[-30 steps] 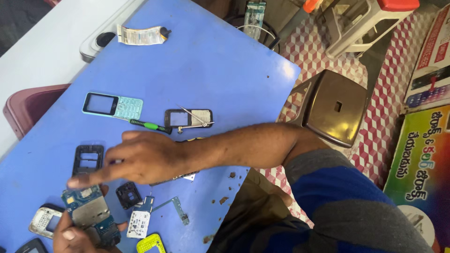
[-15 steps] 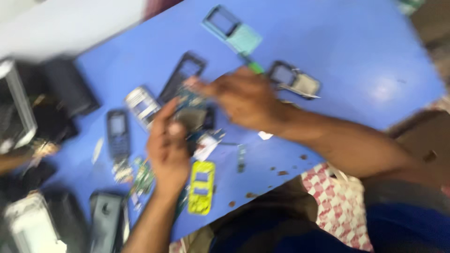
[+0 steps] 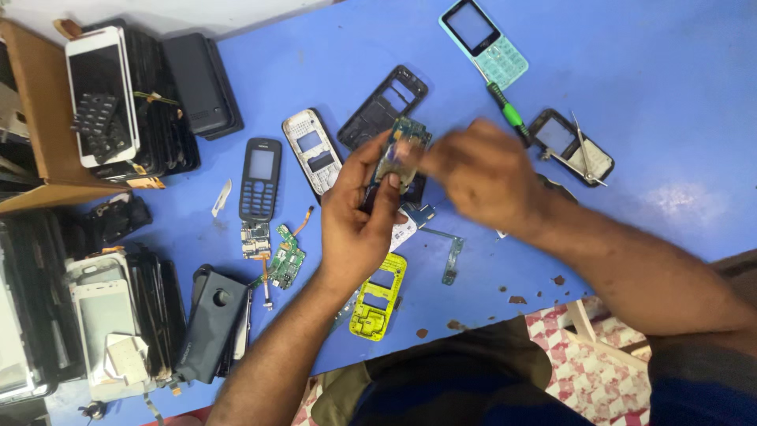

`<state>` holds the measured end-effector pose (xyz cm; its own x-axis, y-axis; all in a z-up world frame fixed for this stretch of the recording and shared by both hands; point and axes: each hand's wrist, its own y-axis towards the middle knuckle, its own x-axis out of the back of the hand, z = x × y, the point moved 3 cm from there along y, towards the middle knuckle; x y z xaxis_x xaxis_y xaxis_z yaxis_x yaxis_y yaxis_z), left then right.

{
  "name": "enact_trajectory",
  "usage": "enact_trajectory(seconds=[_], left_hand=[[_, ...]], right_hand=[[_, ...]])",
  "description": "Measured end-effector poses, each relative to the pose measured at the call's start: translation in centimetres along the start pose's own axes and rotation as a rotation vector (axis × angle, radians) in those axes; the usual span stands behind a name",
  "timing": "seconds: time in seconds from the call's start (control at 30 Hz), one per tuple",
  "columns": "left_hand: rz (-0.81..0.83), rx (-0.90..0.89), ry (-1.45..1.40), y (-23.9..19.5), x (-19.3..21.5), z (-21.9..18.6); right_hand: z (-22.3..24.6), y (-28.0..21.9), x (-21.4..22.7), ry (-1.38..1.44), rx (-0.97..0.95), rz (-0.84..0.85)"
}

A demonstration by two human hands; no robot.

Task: The person uses a small screwdriver to remove screws from a mobile phone circuit board and then uses a plastic pry tool to separate the keypad from the phone casing. The person handles multiple disassembled phone parts on a blue workbench.

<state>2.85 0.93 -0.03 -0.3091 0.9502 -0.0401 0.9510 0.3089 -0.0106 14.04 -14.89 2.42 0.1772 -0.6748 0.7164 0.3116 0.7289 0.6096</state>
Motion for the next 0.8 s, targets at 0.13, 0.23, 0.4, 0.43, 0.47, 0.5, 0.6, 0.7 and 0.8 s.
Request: enact_trajectory(seconds=[0.13,0.23,0.4,0.43,0.47,0.5,0.6,0.7,0.8], left_hand=[[-0.023,-0.076,0.092,0.0,0.1,0.1],[-0.054,-0.094,0.153,0.1,0.0,0.0],[-0.06,-0.374,0.404,0.2,0.3,-1.0],[-0.055,-0.343,0.388,0.1,0.3,-0.8],[-0.049,-0.311,0.372,0.0,0.3,-0.6],[-0.05,-0.3,0.359,-0.1,0.3,-0.6],[-0.058,-0.3,0.379,0.1,0.3,-0.7],[-0.056,-0.349,0.446,0.1,0.3,-1.1],[-0.03,-0.345,0.419,-0.1,0.0,-1.2]], right_hand=[[0.2,0.8,0.2,-0.023,-0.081,0.019],[0.7,1.2,0.5,0.048,0.001,0.039],[0.6,0.8,0.1,-0.028,0.03,0.044],[0.2,0.6,0.2,-0.046,-0.015,0.031],[-0.1,0.3,0.2,-0.064,-0.06,0.018],[-0.1,0.1,0.1,-0.021,-0.024,0.021],[0.0,-0.1,0.0,0.041,0.068,0.02],[-0.1,-0.1,-0.2,-0.035,0.069,0.003],[-0.3,-0.3,0.0,-0.046,0.016,-0.011]])
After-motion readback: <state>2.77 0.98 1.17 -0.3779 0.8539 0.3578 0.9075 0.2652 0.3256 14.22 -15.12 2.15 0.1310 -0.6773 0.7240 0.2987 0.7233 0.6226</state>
